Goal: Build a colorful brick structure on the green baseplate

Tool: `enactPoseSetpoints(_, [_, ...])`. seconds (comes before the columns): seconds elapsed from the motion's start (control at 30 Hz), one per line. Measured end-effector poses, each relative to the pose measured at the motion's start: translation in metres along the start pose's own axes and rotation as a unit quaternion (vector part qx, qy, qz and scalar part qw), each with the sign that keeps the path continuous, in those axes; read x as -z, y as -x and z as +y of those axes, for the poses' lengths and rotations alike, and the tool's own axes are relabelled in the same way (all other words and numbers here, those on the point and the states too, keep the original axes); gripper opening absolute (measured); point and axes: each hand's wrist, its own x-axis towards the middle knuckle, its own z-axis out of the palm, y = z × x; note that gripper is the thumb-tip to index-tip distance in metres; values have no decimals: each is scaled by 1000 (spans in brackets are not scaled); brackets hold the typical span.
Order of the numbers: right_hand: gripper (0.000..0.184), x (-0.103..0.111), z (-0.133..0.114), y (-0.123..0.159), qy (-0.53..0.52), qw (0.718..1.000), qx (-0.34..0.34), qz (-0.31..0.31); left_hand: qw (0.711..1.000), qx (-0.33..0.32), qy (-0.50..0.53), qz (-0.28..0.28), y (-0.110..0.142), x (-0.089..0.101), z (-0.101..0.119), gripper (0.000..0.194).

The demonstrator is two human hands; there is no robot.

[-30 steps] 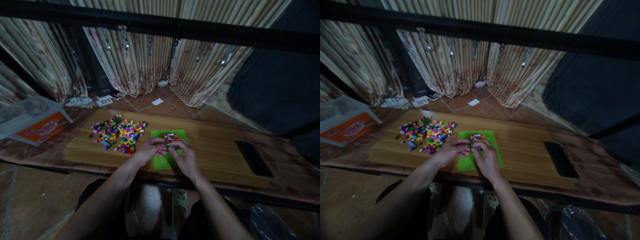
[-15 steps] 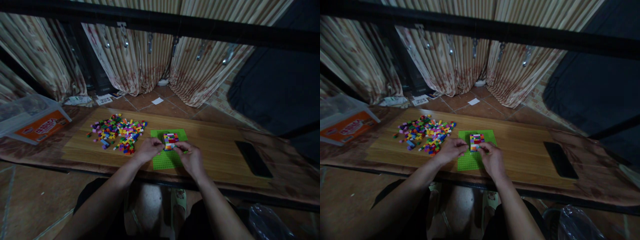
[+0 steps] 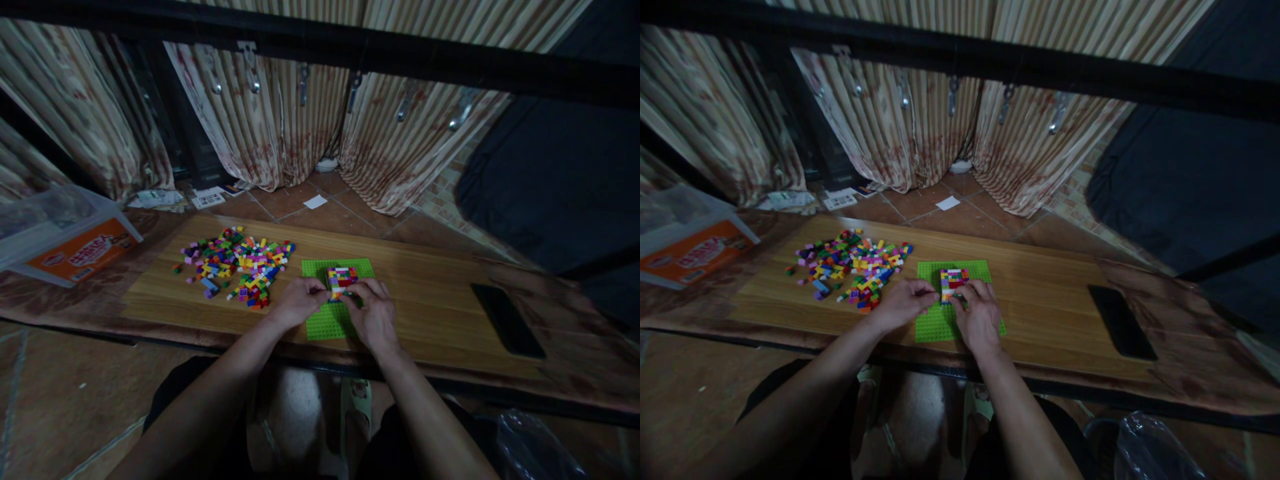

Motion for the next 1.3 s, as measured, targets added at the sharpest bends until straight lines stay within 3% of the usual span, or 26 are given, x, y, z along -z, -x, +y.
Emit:
enactPoseSetpoints(0.37, [12, 1, 2, 1, -38, 999, -18, -12, 1000, 0, -23, -2, 2, 1, 2, 19])
enactPoseSetpoints(0.57, [23, 7, 1, -2, -133, 986, -102, -7, 999, -7, -40, 2, 1, 1, 2, 19])
enactPoseSetpoints(1.07, [32, -17, 10, -4, -236, 946, -220, -3, 999, -23, -37, 1, 2, 4, -1, 25])
enactPoseSetpoints(1.3, [27, -21, 12, -2, -251, 942, -222, 2, 998, -48, 33, 8, 3, 6, 3, 26])
